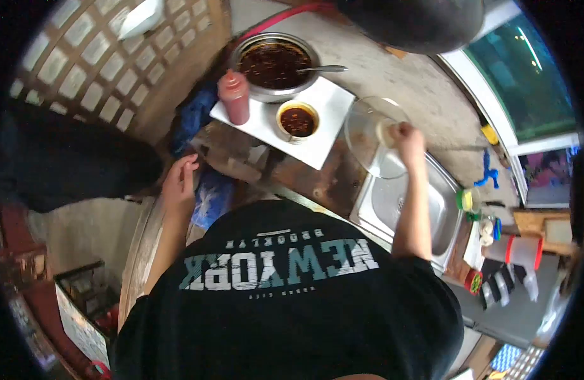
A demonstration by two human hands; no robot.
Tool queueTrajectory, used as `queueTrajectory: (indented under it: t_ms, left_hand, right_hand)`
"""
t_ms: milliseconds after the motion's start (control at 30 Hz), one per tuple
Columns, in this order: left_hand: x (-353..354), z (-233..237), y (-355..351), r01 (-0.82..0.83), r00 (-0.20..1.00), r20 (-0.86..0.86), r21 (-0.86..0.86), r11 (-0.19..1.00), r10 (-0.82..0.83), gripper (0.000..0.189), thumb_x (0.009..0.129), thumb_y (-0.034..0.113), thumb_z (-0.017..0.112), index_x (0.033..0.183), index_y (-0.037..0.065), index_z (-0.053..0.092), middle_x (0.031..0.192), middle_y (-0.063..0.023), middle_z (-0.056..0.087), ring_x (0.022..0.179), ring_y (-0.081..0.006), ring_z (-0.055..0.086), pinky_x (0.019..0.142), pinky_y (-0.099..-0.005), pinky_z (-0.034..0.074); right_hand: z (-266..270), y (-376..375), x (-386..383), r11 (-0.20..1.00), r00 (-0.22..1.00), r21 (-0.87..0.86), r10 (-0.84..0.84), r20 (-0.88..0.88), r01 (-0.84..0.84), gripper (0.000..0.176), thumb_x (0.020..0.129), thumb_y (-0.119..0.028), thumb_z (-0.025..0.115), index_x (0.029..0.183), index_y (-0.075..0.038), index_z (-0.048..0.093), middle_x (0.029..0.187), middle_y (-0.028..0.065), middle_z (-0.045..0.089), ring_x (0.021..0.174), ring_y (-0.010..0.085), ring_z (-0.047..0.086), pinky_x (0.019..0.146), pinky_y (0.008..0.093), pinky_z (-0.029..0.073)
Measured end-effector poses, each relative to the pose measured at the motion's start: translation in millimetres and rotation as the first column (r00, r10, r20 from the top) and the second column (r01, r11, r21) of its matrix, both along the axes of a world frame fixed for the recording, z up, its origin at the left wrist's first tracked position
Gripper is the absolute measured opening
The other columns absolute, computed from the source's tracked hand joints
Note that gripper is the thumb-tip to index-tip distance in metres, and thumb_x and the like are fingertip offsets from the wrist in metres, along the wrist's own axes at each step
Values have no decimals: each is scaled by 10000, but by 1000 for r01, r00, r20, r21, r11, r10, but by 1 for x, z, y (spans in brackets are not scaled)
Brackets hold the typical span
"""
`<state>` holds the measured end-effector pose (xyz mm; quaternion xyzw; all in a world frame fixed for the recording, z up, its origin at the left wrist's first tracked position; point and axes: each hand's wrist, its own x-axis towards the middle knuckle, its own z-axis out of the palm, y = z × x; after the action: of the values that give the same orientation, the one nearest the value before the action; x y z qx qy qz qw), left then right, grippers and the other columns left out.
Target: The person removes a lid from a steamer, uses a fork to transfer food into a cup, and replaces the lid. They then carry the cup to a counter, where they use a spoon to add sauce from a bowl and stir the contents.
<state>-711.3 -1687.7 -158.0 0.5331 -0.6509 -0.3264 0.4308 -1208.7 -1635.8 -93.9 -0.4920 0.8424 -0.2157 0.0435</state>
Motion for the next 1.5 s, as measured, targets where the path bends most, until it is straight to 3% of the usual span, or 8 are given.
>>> queueTrajectory:
  t_ms: [100,200,667,1067,1233,1300,1367,1500]
  left_hand:
    - [7,1,4,-21,1000,6,-41,999,21,230,968,177,483,1075,27,622,1029,-102,660,900,-173,653,789,-284,488]
    - [9,1,9,-73,997,-39,-34,997,72,219,964,172,492,1055,27,629,997,-104,665,883,-170,653,771,-286,491]
    - [76,-25,54,-274,962,-30,-94,957,272,159,955,115,499,1039,27,600,994,-87,664,875,-162,657,728,-282,510]
    - [85,-34,65,-276,961,-5,43,960,277,159,955,126,506,1057,41,593,993,-98,666,880,-176,663,681,-286,514]
    - [65,-28,42,-116,993,25,84,990,114,162,945,125,522,1065,63,611,969,-97,669,836,-169,650,694,-289,502]
    - [57,-26,34,-54,998,30,89,995,52,162,942,127,529,1065,68,617,963,-91,669,824,-164,647,706,-285,498]
    - [50,-26,28,-8,998,70,85,996,2,162,939,130,536,1063,72,621,958,-84,670,824,-158,647,716,-280,495]
    - [27,-23,18,84,990,103,77,994,-91,155,937,142,545,1050,72,625,941,-71,670,827,-143,645,724,-260,488]
  right_hand:
    - [54,-8,28,973,923,-184,195,330,-140,245,857,-202,622,827,39,657,687,27,614,625,89,530,570,246,394]
    - [88,-48,87,948,855,-217,306,418,-233,277,812,-237,648,808,39,662,622,86,605,593,119,563,580,273,433]
    - [-9,-344,129,864,825,171,502,-258,-473,356,741,-366,631,826,-29,704,863,215,662,827,354,647,743,422,497]
    - [-28,-319,143,906,889,95,422,-177,-412,394,770,-399,633,831,-15,694,828,216,665,808,364,653,724,433,501]
    - [31,-224,156,906,906,-37,422,27,-421,278,837,-193,563,1070,-50,616,925,226,657,883,368,640,773,447,495]
    - [36,-163,141,764,765,59,644,-19,-642,286,775,-122,605,1058,-91,627,873,186,671,802,324,654,741,414,497]
    - [40,-96,150,642,668,194,679,305,-742,437,691,-70,733,1104,-149,614,731,55,636,674,159,599,642,336,461]
    - [-12,-44,177,768,782,154,600,169,-622,390,712,-208,743,1067,-118,609,761,120,637,765,309,637,685,408,498]
